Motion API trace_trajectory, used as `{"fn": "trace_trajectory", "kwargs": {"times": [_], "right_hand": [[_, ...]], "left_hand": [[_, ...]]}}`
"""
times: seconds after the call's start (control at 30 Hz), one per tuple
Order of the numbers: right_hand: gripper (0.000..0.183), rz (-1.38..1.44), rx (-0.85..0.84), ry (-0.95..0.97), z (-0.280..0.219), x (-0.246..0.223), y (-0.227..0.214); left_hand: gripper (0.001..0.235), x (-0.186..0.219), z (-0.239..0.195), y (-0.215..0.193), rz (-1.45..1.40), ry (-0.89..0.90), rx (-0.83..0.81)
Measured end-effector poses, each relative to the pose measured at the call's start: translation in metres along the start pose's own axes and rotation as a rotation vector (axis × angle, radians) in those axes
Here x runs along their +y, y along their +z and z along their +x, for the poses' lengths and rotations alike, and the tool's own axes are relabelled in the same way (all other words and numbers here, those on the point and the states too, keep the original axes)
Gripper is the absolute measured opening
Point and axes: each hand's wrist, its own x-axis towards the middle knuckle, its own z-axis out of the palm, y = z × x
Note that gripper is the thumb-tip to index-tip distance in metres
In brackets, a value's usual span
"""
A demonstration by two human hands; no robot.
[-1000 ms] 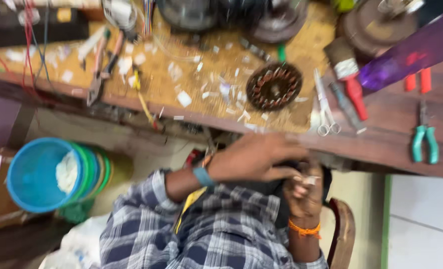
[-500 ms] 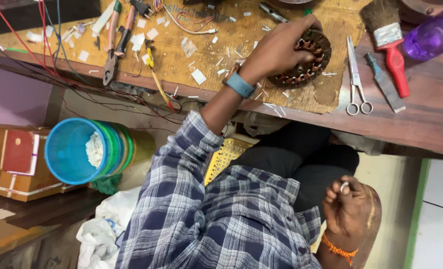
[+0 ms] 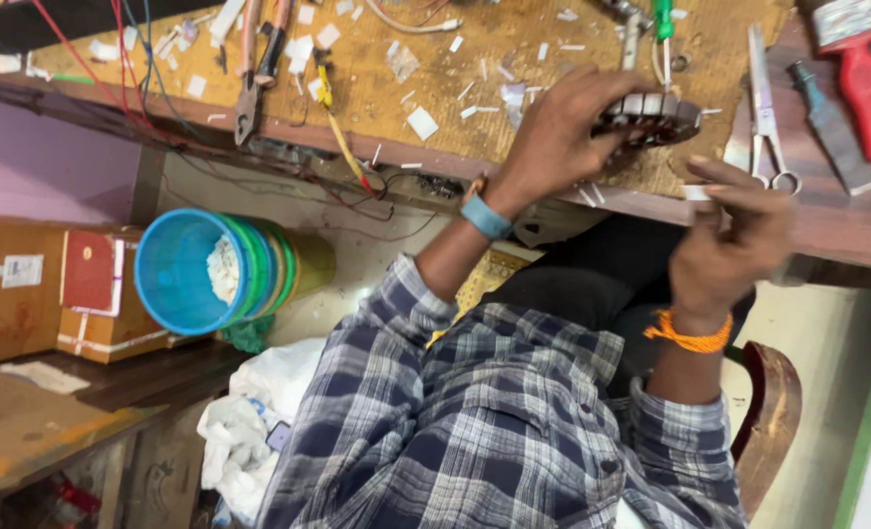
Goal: The person cuts small white rectangular pieces with scissors and inserts them into slots on a circular copper-wound rotor. They use a green-handled screwdriver to press the pieces into place. The work is performed at a cluttered workbench with various tools and parts visible.
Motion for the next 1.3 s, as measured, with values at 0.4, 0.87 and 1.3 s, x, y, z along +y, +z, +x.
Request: {"fn": "trace_trajectory", "kwargs": {"times": [0.4, 0.87, 1.3], "right_hand": [[0.013, -0.337, 0.031, -0.355, 0.001, 0.041, 0.048], [0.021, 0.002, -0.078, -0.222, -0.012, 0.073, 0.058], [0.017, -0.279, -0.043, -0.302, 0.001, 0.054, 0.066]], "left_hand": [[0.057, 0.003, -0.012, 0.001, -0.061, -0.098, 0.051], [0.044, 0.000, -0.015, -0.008, -0.230, -0.200, 0.025], [0.066, 0.019, -0.027, -0.029, 0.274, -0.082, 0.236]]}}
